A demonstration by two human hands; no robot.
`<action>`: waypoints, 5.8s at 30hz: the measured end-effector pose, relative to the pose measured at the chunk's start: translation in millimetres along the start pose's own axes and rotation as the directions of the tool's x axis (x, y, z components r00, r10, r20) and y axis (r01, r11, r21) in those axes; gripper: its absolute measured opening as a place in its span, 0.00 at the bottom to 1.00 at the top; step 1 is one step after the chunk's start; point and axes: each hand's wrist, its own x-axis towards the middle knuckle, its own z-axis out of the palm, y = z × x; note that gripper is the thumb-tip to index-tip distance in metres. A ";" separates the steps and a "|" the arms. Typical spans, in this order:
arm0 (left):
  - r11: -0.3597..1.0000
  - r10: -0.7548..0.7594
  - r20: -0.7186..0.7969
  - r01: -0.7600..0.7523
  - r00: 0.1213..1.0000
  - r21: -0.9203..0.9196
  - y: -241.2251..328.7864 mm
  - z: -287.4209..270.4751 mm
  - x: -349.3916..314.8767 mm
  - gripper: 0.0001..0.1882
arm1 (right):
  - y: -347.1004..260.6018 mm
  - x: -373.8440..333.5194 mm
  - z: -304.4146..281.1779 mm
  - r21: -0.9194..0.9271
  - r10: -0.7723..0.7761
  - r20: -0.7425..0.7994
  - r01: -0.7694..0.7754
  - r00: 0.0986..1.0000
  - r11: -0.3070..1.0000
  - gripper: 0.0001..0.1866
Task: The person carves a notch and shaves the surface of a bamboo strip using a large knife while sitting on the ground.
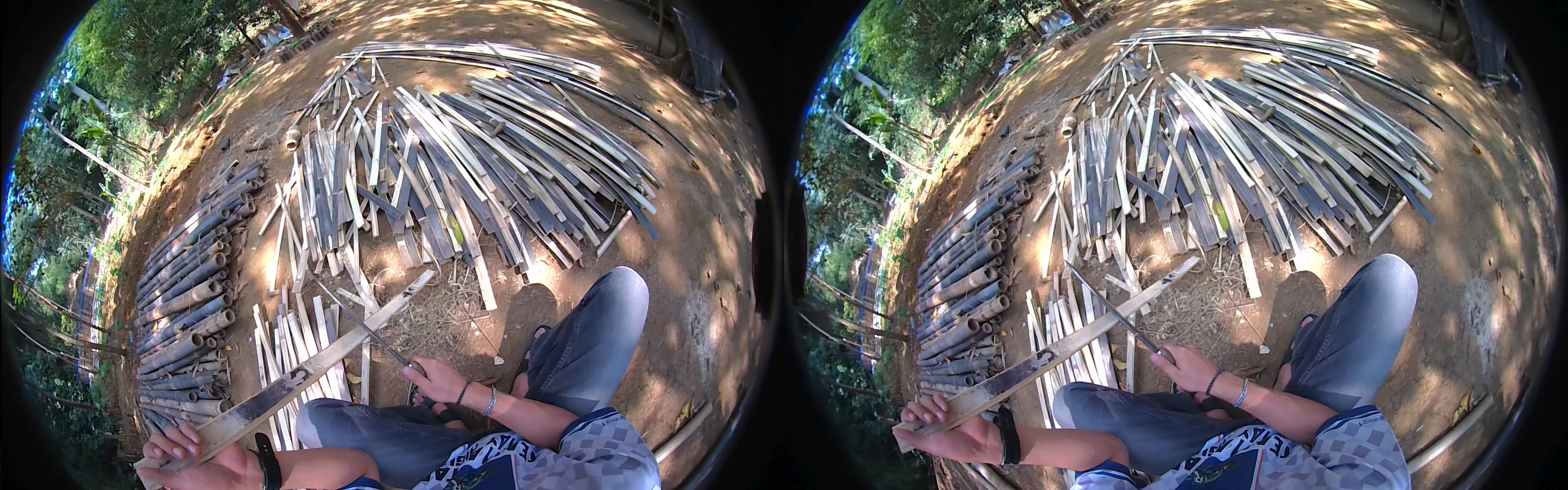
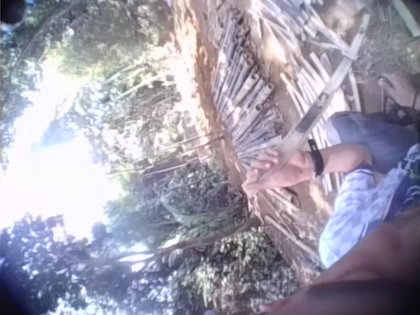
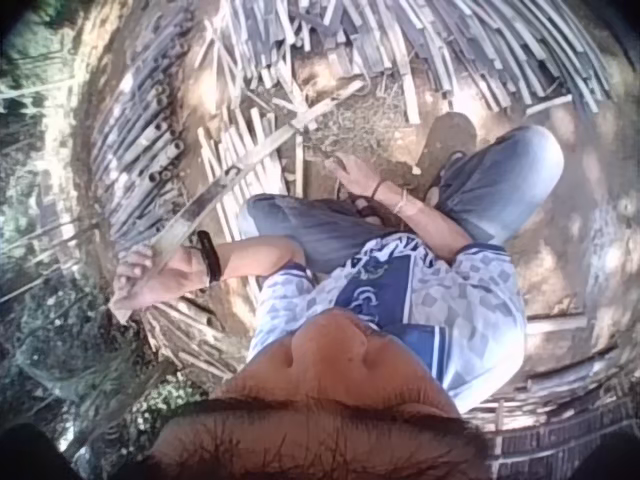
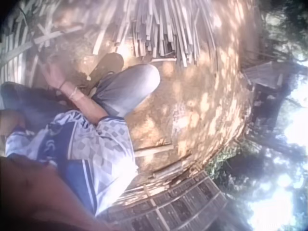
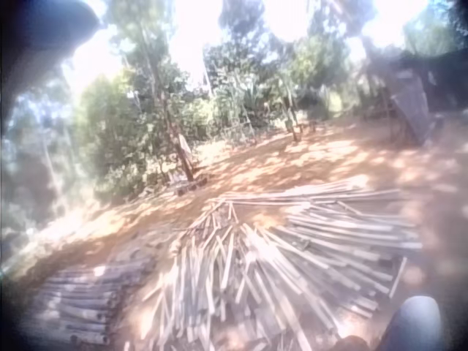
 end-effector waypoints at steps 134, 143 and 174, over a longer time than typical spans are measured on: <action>0.918 0.196 0.335 -0.052 0.922 -0.394 -9.6 -30.3 23.2 0.25 | -23.3 16.7 16.1 0.170 0.206 0.154 -0.232 0.966 0.958 0.22; 0.894 0.213 0.467 0.021 0.858 -0.447 -10.8 -31.3 22.8 0.30 | -56.6 -2.9 20.8 -0.052 -0.160 0.162 0.171 0.974 0.984 0.22; 0.919 0.151 0.535 0.082 0.831 -0.387 -6.1 -37.9 25.7 0.32 | -41.5 9.9 8.8 0.131 -0.128 0.256 0.097 0.958 0.987 0.24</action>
